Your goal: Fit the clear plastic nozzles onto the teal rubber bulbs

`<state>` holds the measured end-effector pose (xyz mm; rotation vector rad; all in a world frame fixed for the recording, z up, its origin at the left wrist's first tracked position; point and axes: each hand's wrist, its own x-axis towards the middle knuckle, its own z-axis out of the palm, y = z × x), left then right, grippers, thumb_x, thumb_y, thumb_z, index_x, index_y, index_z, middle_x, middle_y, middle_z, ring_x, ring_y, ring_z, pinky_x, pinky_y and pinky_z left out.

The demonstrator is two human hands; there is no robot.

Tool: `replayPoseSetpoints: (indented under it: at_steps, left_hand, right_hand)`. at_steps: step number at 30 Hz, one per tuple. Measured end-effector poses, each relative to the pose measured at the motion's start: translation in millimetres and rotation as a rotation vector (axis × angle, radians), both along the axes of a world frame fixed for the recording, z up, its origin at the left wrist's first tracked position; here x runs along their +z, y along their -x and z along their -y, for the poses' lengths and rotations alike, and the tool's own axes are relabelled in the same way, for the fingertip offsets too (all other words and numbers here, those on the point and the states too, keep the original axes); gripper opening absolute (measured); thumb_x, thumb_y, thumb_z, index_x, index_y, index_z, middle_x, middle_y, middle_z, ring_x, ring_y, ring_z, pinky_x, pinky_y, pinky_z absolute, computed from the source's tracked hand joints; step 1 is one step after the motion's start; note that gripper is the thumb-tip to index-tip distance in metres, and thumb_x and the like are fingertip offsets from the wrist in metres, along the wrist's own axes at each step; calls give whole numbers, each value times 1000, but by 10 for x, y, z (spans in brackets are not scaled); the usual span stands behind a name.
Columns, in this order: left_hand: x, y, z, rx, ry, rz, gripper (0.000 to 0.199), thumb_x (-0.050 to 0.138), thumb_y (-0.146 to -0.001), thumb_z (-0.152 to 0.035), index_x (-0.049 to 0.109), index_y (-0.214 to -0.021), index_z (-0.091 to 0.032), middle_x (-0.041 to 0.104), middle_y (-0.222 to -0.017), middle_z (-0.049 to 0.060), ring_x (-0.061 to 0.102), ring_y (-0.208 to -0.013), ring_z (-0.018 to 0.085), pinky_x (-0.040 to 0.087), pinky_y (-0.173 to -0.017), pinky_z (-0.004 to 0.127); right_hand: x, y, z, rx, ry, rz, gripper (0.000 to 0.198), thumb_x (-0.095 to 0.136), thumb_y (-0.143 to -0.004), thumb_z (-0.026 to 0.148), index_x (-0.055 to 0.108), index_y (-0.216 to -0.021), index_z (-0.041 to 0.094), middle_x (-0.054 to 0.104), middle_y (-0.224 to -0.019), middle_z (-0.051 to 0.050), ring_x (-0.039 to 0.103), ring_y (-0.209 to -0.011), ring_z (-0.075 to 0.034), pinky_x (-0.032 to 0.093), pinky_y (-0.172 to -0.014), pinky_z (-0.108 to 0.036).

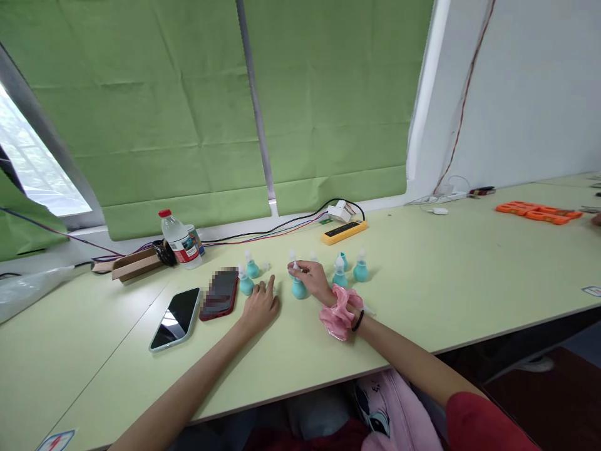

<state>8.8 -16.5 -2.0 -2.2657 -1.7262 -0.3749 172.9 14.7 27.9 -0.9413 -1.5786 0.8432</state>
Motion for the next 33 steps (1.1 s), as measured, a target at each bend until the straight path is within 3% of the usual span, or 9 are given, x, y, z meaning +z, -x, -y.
replayPoseSetpoints:
  at_steps: [8,15,21,26,33]
  left_hand:
    - [25,-20,6,22,1,-11,52,33,-76,-25,21,-125,-8,46,-102,18,44,-95,26,38,-69,32]
    - [25,-20,13,-2,2,-3,48,32,-77,-25,29,-121,-8,48,-98,17,45,-90,26,38,-68,33]
    - [22,-12,3,-15,24,17,44,33,-77,-24,31,-119,-12,46,-102,15,45,-92,24,37,-70,33]
    - [-15,27,-53,-51,-11,25,44,33,-77,-27,31,-119,-15,35,-119,16,41,-98,26,35,-78,37]
    - [-11,36,-84,-105,9,66,40,32,-78,-26,34,-116,-13,42,-108,14,38,-103,25,34,-81,36]
  right_hand:
    - [-39,3,-7,25,14,0,36,53,-65,41,61,-83,12,50,-57,1,36,-43,-6,29,-39,-18]
    - [-34,28,77,-168,-190,191,27,49,-70,37,60,-82,16,57,-64,1,36,-42,-6,31,-43,-19]
    - [72,-14,130,-325,-283,233,30,52,-68,38,56,-90,18,62,-86,-3,34,-38,-5,34,-44,-21]
    - [120,-34,159,-372,-331,252,32,51,-68,38,52,-93,18,60,-93,-4,36,-39,-5,36,-47,-22]
    - [140,-27,183,-417,-362,302,31,50,-70,37,49,-93,17,59,-86,-3,38,-41,-6,37,-49,-23]
